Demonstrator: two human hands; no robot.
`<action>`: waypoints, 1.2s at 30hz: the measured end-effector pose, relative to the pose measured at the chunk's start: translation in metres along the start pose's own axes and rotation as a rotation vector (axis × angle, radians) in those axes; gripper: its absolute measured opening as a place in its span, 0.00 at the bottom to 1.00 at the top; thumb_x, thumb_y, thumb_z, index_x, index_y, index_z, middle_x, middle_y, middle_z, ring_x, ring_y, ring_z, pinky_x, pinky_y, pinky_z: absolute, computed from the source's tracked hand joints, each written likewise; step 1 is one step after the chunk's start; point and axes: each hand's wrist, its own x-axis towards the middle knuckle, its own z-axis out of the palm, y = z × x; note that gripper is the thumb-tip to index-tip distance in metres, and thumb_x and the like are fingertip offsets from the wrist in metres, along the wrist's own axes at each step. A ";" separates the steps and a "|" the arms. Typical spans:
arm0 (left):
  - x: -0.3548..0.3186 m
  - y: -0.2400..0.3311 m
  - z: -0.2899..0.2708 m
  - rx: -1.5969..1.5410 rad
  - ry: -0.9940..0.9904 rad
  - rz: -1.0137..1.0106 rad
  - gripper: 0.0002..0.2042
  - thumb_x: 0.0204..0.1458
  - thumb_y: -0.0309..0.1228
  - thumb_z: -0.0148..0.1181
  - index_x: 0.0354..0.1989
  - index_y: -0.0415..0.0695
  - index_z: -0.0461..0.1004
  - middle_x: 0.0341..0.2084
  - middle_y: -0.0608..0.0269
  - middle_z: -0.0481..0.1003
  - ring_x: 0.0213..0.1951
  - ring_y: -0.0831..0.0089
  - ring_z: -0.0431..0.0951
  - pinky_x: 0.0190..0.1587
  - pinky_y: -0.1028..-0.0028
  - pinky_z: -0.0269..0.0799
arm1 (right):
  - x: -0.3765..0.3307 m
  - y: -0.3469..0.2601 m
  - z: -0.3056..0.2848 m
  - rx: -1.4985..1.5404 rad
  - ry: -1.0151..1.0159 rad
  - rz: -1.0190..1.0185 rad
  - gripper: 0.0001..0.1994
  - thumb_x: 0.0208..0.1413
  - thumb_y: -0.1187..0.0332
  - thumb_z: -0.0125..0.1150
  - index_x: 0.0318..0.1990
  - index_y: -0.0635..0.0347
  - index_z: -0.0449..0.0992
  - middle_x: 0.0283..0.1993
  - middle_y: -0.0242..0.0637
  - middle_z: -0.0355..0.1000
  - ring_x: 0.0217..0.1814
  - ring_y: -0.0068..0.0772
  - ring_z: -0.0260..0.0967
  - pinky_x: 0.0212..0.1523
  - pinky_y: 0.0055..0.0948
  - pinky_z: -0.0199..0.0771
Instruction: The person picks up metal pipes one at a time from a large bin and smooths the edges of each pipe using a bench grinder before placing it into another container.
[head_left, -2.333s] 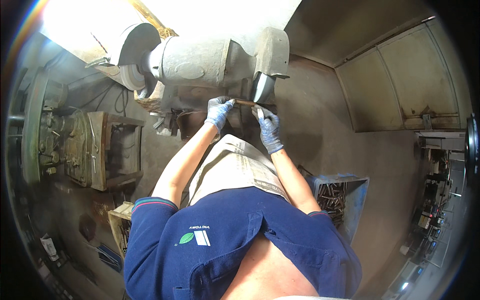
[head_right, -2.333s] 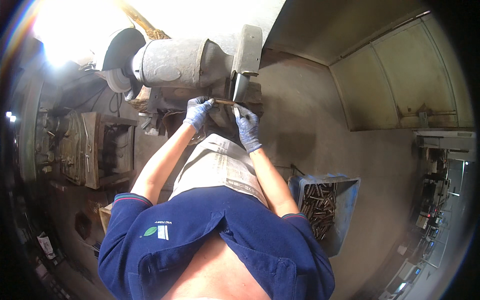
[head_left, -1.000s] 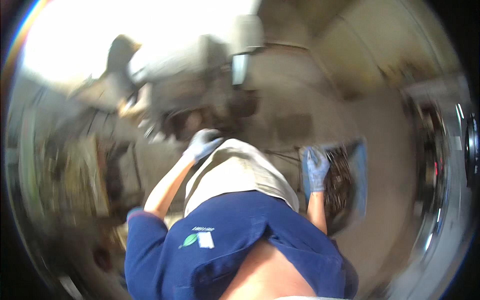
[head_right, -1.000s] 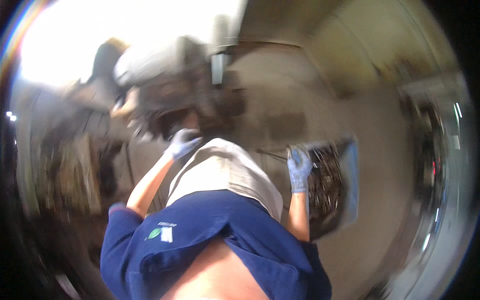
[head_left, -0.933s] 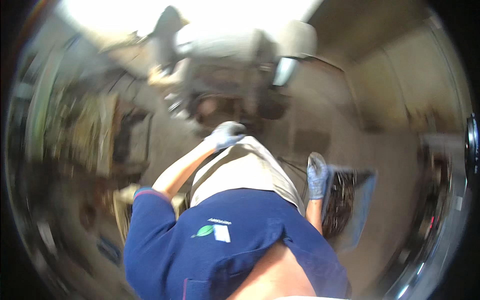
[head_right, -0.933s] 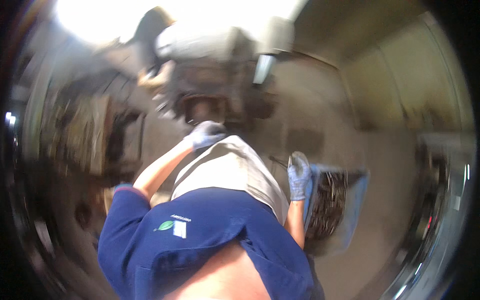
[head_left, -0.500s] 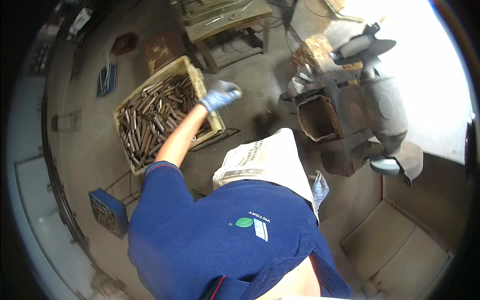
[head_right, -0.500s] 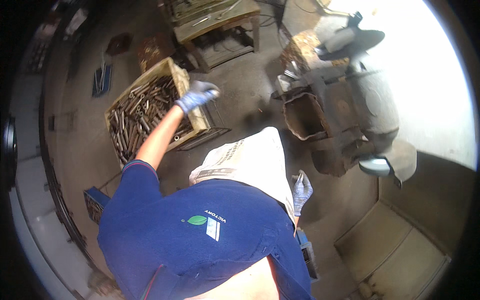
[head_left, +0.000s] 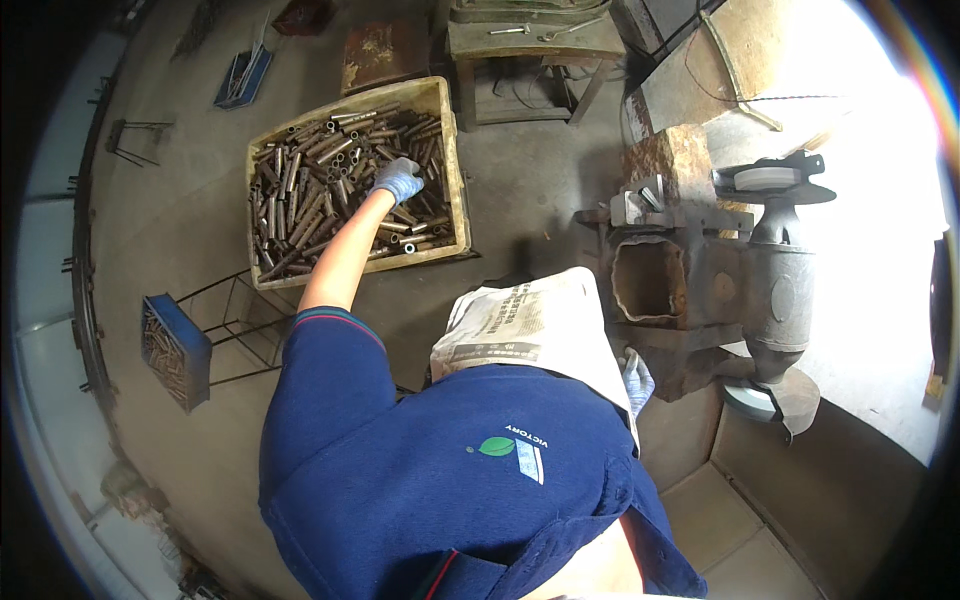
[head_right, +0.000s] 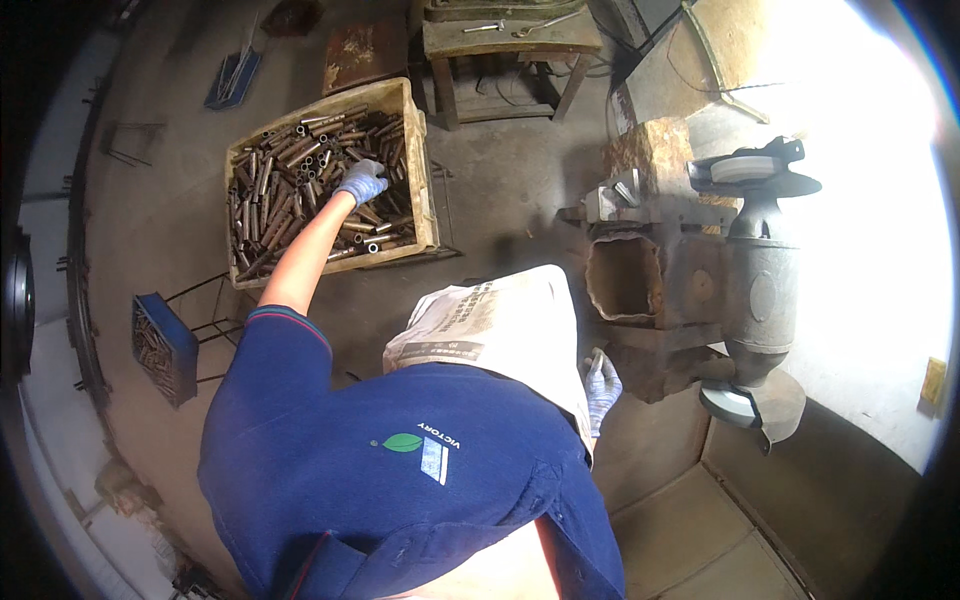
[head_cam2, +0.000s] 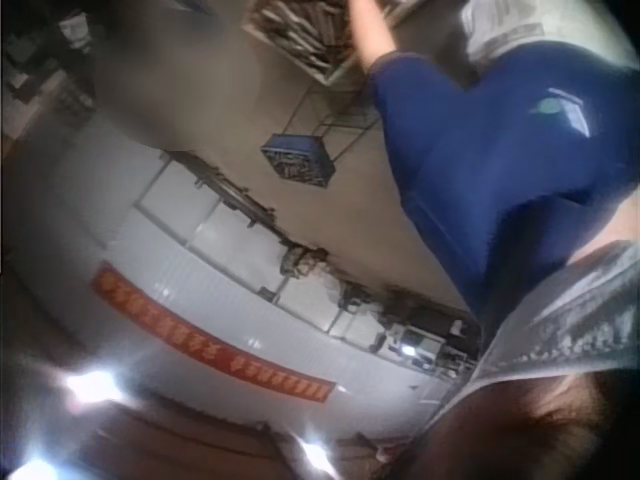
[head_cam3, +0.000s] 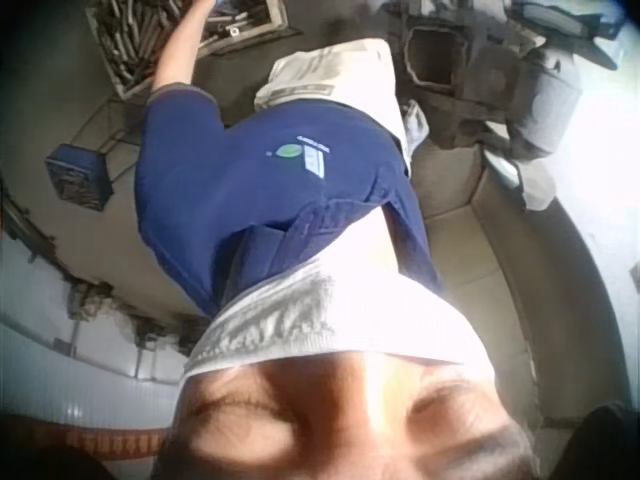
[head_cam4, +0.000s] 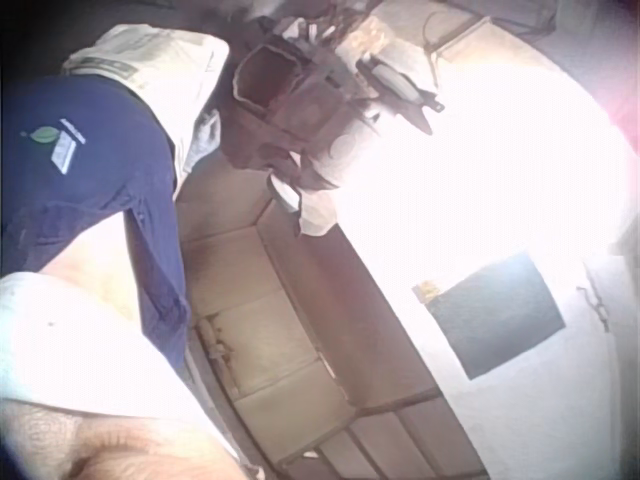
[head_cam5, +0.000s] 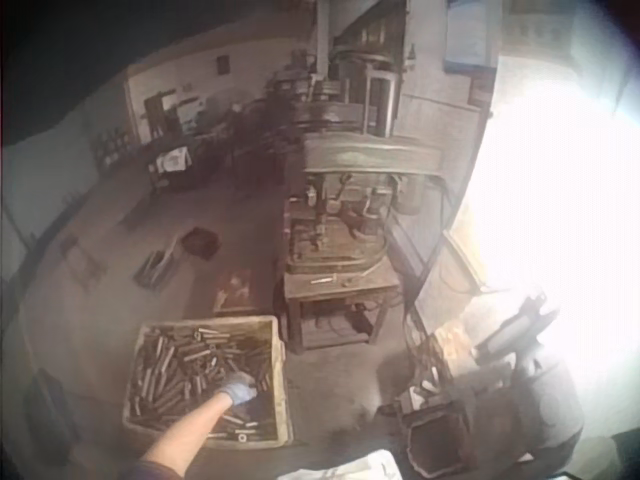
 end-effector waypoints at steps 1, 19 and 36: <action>0.002 0.003 -0.001 0.024 0.002 0.020 0.19 0.43 0.34 0.57 0.45 0.41 0.74 0.44 0.47 0.73 0.48 0.56 0.73 0.51 0.66 0.68 | 0.001 0.000 -0.001 -0.010 0.009 0.018 0.16 0.55 0.63 0.60 0.45 0.66 0.74 0.38 0.36 0.73 0.36 0.21 0.68 0.39 0.21 0.71; 0.058 -0.006 0.059 -0.010 0.157 -0.088 0.15 0.44 0.33 0.56 0.39 0.37 0.75 0.40 0.42 0.73 0.45 0.50 0.73 0.45 0.63 0.71 | -0.014 0.043 -0.031 -0.079 0.053 0.039 0.16 0.55 0.63 0.59 0.44 0.67 0.75 0.36 0.39 0.74 0.34 0.23 0.68 0.38 0.20 0.70; -0.106 0.308 -0.011 -1.205 -0.470 0.726 0.11 0.52 0.29 0.58 0.39 0.35 0.73 0.25 0.60 0.76 0.27 0.75 0.78 0.28 0.80 0.74 | -0.035 -0.160 0.044 -0.171 -0.258 -0.795 0.19 0.41 0.73 0.63 0.44 0.64 0.75 0.49 0.45 0.70 0.47 0.36 0.71 0.49 0.29 0.70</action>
